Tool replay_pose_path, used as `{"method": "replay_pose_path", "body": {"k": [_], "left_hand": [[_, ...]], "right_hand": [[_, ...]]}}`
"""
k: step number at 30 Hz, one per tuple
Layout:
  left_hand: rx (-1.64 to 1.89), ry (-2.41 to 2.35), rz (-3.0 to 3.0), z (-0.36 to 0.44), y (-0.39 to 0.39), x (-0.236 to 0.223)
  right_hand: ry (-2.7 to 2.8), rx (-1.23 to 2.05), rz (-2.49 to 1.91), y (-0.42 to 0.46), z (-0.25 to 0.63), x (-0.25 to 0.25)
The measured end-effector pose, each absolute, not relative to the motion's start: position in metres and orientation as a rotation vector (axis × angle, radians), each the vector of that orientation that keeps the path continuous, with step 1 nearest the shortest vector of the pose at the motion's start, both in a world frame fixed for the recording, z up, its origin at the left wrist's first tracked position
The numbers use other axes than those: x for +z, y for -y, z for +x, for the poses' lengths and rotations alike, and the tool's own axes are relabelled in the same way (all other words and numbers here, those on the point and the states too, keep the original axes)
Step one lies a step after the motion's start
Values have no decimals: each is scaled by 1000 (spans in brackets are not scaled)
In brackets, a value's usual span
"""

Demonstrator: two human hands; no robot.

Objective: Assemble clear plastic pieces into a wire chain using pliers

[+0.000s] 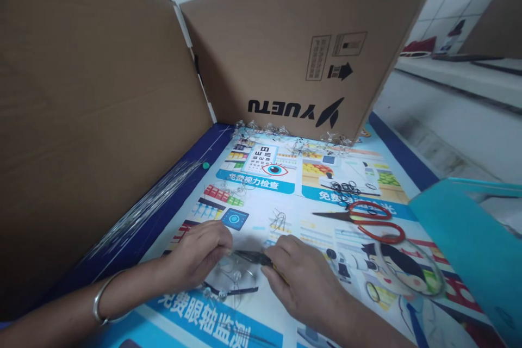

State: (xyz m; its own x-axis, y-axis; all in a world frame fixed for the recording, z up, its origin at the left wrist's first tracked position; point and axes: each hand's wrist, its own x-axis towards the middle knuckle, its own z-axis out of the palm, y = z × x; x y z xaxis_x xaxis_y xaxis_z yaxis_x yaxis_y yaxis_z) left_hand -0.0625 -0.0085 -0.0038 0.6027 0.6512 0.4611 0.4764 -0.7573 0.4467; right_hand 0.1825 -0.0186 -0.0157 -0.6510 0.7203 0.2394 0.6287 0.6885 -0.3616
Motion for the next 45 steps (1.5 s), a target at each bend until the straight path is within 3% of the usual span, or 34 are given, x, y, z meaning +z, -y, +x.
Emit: {"method": "replay_pose_path", "body": {"k": [12, 45], "left_hand": [[811, -1084, 2436, -64, 2, -8], [718, -1287, 2162, -72, -17, -3]], "right_hand": [[2519, -417, -1371, -15, 236, -14], [2593, -546, -1330, -13, 244, -38]]}}
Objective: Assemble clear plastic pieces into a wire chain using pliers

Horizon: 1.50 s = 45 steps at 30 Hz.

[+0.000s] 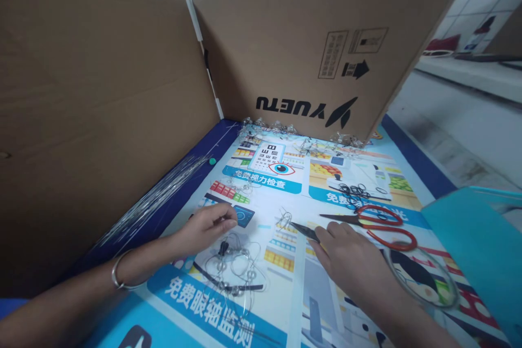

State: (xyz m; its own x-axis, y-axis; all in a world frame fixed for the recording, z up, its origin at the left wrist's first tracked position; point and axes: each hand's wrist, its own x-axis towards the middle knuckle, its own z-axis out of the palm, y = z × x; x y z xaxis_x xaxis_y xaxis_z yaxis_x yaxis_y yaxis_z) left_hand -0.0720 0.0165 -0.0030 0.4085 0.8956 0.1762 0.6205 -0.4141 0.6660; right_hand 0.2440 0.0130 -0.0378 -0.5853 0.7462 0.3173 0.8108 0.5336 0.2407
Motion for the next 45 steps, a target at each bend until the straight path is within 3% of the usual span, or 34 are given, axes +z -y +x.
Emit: {"method": "replay_pose_path", "body": {"k": [17, 26, 35, 45], "left_hand": [[157, -1196, 2190, -89, -27, 8], [353, -1236, 2292, -64, -39, 18], [180, -1081, 2629, -2, -81, 4], [6, -947, 2694, 15, -107, -10]], "right_hand": [[2537, -584, -1187, -13, 241, -46], [2476, -433, -1230, -11, 240, -47], [2317, -264, -1310, -12, 243, -54], [2275, -172, -1348, -14, 243, -53]]}}
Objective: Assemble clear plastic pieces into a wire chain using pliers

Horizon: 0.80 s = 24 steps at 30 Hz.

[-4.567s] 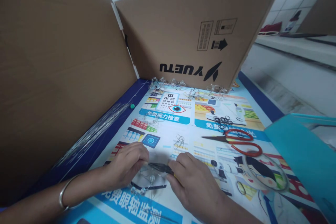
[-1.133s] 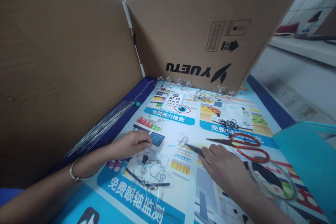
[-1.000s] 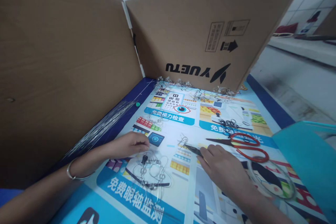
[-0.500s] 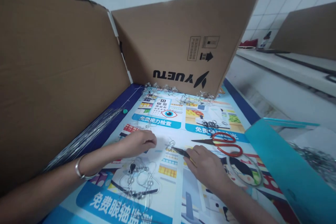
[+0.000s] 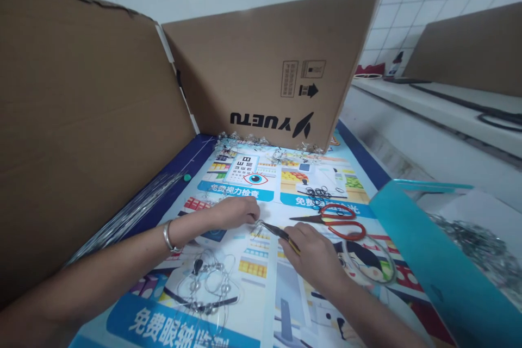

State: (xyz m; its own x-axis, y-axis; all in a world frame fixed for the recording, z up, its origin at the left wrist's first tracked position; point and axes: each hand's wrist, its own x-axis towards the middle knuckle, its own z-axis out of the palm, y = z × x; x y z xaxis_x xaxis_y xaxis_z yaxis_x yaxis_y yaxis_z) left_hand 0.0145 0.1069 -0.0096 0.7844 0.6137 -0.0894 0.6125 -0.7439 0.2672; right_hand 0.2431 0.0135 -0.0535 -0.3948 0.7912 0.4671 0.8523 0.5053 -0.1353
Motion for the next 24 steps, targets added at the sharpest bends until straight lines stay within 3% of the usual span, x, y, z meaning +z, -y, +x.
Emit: {"method": "replay_pose_path", "body": {"k": [17, 24], "left_hand": [[154, -938, 2172, 14, -93, 9], [390, -909, 1763, 11, -73, 2]], "right_hand": [[2238, 5, -1403, -12, 242, -45], [1991, 458, -1445, -12, 234, -30]]}}
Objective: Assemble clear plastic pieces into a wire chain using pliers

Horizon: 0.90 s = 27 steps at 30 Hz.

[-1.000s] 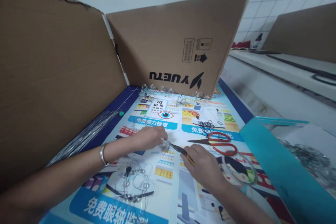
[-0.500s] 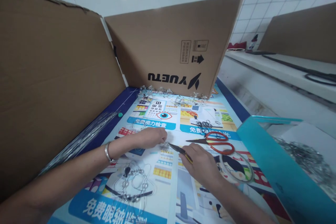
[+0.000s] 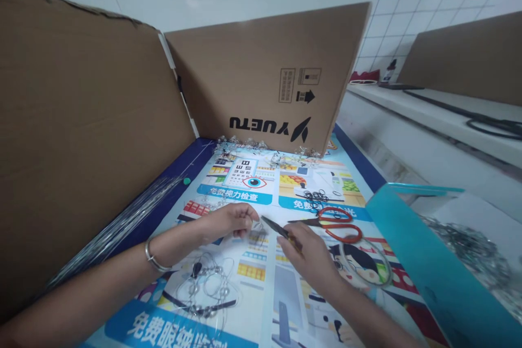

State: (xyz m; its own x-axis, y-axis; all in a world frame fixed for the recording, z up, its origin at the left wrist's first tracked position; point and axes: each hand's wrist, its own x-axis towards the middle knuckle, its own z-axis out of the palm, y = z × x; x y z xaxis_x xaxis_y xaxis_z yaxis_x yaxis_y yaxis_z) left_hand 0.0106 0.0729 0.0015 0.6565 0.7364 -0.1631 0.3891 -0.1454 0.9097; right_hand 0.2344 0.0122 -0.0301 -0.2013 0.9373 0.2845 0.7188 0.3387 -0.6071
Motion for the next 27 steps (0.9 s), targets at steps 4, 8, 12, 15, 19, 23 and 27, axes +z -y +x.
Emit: {"method": "replay_pose_path", "body": {"k": [4, 8, 12, 15, 19, 23, 27], "left_hand": [[630, -889, 1358, 7, -49, 3], [673, -900, 1190, 4, -25, 10], [696, -914, 1174, -2, -10, 16], [686, -929, 1215, -8, -5, 21], [706, -939, 1274, -14, -1, 21], [779, -1032, 1437, -17, 1, 15], [841, -1196, 1686, -15, 6, 13]], "right_hand": [[1698, 964, -1463, -3, 209, -6], [1522, 1262, -1266, 10, 178, 7], [1374, 1391, -1234, 17, 160, 6], [1323, 1454, -1192, 19, 153, 7], [1326, 1489, -1158, 20, 148, 11], [1413, 1426, -1170, 22, 147, 9], [1451, 1413, -1128, 23, 146, 5]]}}
